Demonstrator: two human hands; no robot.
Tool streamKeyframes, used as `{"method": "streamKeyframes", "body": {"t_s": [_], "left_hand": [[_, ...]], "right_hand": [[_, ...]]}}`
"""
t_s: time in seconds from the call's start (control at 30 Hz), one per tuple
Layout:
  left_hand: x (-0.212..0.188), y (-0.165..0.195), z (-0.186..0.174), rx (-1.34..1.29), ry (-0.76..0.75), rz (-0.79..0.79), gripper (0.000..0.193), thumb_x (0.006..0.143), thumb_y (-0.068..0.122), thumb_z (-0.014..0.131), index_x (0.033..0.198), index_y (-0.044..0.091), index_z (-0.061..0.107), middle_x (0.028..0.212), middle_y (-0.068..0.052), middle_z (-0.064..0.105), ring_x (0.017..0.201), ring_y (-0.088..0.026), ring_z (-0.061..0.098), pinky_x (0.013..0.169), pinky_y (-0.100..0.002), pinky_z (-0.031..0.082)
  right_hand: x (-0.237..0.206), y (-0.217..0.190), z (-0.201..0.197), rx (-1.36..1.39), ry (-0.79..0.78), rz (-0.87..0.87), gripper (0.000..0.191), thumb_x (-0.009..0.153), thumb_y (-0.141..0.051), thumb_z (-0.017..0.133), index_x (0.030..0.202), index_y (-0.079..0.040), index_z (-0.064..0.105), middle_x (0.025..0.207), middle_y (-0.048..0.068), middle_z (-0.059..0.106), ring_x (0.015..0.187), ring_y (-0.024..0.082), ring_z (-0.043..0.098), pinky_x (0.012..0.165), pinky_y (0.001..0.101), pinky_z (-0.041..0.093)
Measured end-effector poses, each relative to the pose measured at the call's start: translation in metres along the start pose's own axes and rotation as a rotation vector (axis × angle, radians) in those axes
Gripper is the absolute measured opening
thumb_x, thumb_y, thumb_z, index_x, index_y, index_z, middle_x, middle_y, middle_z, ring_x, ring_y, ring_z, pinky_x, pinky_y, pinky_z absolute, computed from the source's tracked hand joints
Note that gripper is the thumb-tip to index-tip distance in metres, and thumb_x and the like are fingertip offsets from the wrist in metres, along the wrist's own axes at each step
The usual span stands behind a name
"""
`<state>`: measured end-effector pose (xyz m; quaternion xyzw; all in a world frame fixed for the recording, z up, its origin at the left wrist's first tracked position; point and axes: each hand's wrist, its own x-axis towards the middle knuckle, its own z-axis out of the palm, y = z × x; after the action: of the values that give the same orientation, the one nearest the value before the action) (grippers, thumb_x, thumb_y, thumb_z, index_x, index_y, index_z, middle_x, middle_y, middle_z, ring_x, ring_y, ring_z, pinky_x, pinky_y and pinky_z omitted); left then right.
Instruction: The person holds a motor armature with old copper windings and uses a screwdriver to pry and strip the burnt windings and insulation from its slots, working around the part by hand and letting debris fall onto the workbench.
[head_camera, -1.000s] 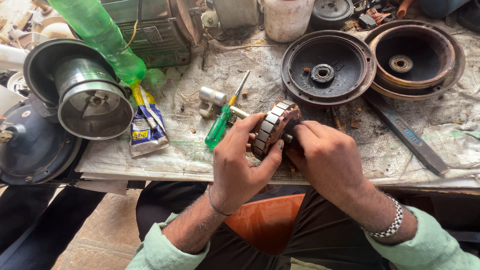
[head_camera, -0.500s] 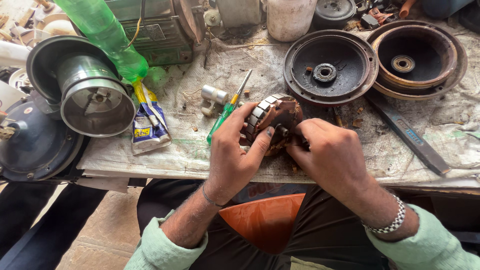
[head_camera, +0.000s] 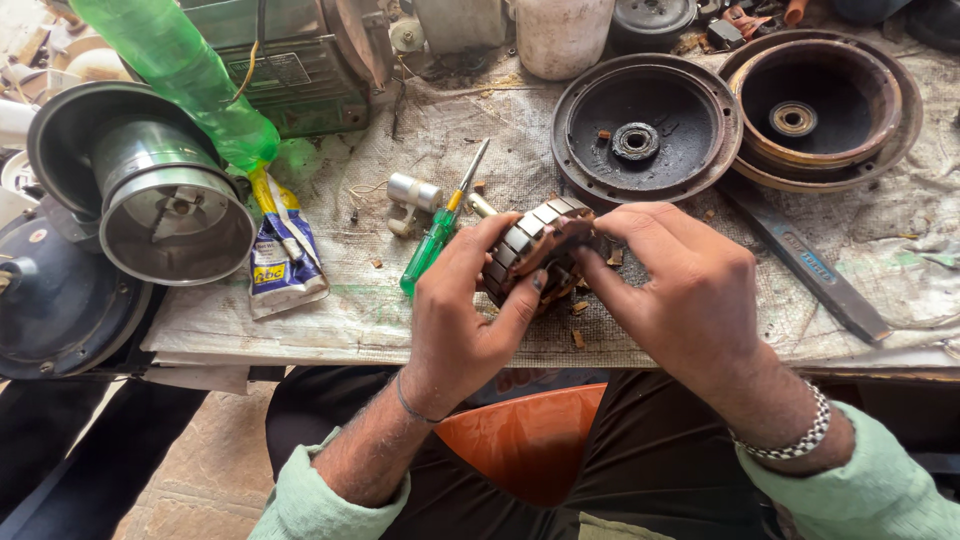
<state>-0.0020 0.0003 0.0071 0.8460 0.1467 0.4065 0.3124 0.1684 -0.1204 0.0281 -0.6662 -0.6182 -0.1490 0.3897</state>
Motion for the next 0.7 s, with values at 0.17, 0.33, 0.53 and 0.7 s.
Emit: {"method": "streamKeyframes", "body": {"t_s": [0.17, 0.33, 0.53, 0.7], "left_hand": [[-0.003, 0.003, 0.003, 0.021, -0.006, 0.006, 0.05, 0.091, 0.013, 0.078, 0.135, 0.0, 0.058, 0.115, -0.014, 0.07, 0.1, -0.025, 0.073, 0.085, -0.034, 0.059], [-0.003, 0.003, 0.002, 0.005, -0.025, 0.008, 0.052, 0.091, 0.013, 0.078, 0.136, 0.0, 0.057, 0.115, -0.014, 0.069, 0.1, -0.025, 0.073, 0.084, -0.033, 0.06], [-0.005, 0.004, 0.004, 0.061, -0.016, 0.058, 0.055, 0.088, 0.011, 0.079, 0.136, -0.001, 0.056, 0.115, -0.016, 0.069, 0.103, -0.03, 0.072, 0.088, -0.037, 0.059], [-0.005, 0.004, 0.003, 0.061, -0.015, 0.049, 0.055, 0.086, 0.009, 0.078, 0.136, -0.001, 0.057, 0.114, -0.016, 0.069, 0.101, -0.029, 0.073, 0.087, -0.037, 0.059]], "right_hand": [[-0.004, -0.004, 0.002, -0.044, 0.001, 0.01, 0.018, 0.089, -0.009, 0.081, 0.103, -0.001, 0.072, 0.1, 0.013, 0.074, 0.091, 0.027, 0.074, 0.076, 0.0363, 0.058], [-0.005, -0.006, 0.002, -0.07, -0.012, 0.02, 0.012, 0.091, -0.005, 0.077, 0.101, 0.0, 0.072, 0.098, 0.013, 0.074, 0.087, 0.027, 0.074, 0.074, 0.0358, 0.057], [-0.003, -0.002, -0.003, -0.008, -0.059, 0.084, 0.009, 0.091, -0.005, 0.076, 0.097, -0.001, 0.073, 0.093, 0.012, 0.074, 0.082, 0.026, 0.073, 0.07, 0.0353, 0.055], [-0.002, 0.009, 0.0, 0.144, -0.161, 0.347, 0.011, 0.09, -0.01, 0.075, 0.098, -0.003, 0.077, 0.084, 0.007, 0.076, 0.066, 0.014, 0.071, 0.056, 0.0288, 0.051]]}}
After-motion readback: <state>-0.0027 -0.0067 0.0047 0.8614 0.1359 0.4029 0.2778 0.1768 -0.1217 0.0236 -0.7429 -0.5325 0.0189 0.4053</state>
